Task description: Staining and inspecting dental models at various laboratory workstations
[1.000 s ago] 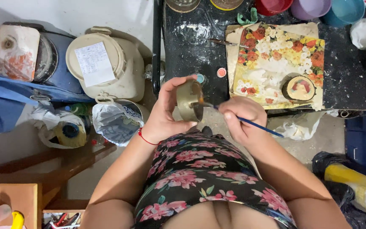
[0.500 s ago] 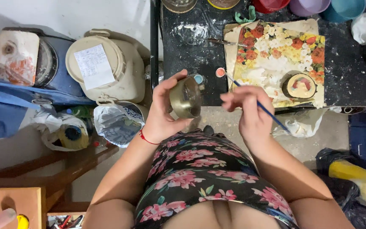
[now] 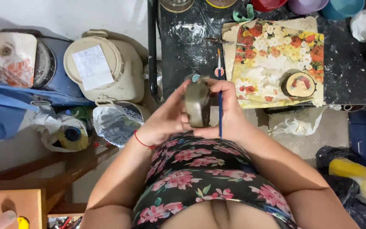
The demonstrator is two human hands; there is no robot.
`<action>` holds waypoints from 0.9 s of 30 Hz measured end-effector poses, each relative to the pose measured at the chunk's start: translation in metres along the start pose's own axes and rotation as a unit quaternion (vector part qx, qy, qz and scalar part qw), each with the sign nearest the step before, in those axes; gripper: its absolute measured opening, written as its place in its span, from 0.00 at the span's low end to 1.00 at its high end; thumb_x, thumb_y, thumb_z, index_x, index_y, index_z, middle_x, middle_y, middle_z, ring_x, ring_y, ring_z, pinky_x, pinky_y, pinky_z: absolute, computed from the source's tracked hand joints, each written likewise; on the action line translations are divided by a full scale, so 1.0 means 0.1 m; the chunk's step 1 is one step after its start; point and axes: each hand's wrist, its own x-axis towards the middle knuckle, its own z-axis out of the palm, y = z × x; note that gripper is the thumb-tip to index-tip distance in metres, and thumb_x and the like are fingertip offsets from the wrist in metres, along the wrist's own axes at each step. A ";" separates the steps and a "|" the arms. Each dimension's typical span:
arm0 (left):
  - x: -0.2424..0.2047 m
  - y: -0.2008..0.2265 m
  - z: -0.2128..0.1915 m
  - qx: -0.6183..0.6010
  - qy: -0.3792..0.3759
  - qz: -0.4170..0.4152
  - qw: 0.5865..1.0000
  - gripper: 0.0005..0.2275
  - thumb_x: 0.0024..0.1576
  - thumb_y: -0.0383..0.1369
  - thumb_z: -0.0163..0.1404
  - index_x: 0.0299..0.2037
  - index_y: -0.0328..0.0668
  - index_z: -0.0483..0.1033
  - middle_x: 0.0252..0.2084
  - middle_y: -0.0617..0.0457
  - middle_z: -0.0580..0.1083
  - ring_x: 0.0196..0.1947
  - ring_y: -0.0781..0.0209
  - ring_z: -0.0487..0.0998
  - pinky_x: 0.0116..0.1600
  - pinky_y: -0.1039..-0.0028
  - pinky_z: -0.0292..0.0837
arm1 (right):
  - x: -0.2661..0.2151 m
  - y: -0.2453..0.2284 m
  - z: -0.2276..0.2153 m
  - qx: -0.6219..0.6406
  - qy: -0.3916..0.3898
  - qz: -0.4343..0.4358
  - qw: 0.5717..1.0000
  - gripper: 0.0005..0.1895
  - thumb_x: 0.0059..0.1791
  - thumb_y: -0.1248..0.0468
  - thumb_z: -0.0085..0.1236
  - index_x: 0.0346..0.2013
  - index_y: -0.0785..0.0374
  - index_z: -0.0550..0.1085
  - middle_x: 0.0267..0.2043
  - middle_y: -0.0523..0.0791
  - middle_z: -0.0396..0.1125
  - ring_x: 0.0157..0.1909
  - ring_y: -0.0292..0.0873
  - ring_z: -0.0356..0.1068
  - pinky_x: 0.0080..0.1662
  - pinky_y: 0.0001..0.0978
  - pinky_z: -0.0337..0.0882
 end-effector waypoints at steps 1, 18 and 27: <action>0.01 -0.08 -0.08 0.001 0.002 0.003 1.000 0.58 0.46 0.34 0.68 0.79 0.39 0.31 0.67 0.22 0.61 0.50 0.33 0.80 0.53 0.44 0.79 | 0.04 0.06 -0.03 0.001 -0.003 -0.001 1.000 0.52 0.31 0.55 0.86 0.54 0.60 0.54 0.64 0.54 0.58 0.66 0.50 0.58 0.66 0.47 0.56; -0.08 -0.05 -0.25 0.047 0.165 0.189 0.967 0.37 0.49 0.35 0.67 0.69 0.39 0.64 0.56 0.49 0.73 0.57 0.58 0.75 0.61 0.61 0.74 | 0.03 1.27 -0.48 -0.273 0.067 0.108 0.954 0.08 0.58 0.61 0.55 0.43 0.59 0.79 0.37 0.51 0.75 0.45 0.54 0.76 0.49 0.47 0.73; -0.04 -0.11 -0.35 0.087 0.174 0.183 0.964 0.36 0.55 0.46 0.62 0.71 0.39 0.61 0.54 0.48 0.73 0.49 0.63 0.77 0.50 0.68 0.79 | 0.07 1.22 -0.48 -0.293 0.033 0.069 0.953 0.08 0.58 0.63 0.54 0.42 0.64 0.77 0.36 0.59 0.72 0.43 0.67 0.74 0.45 0.58 0.71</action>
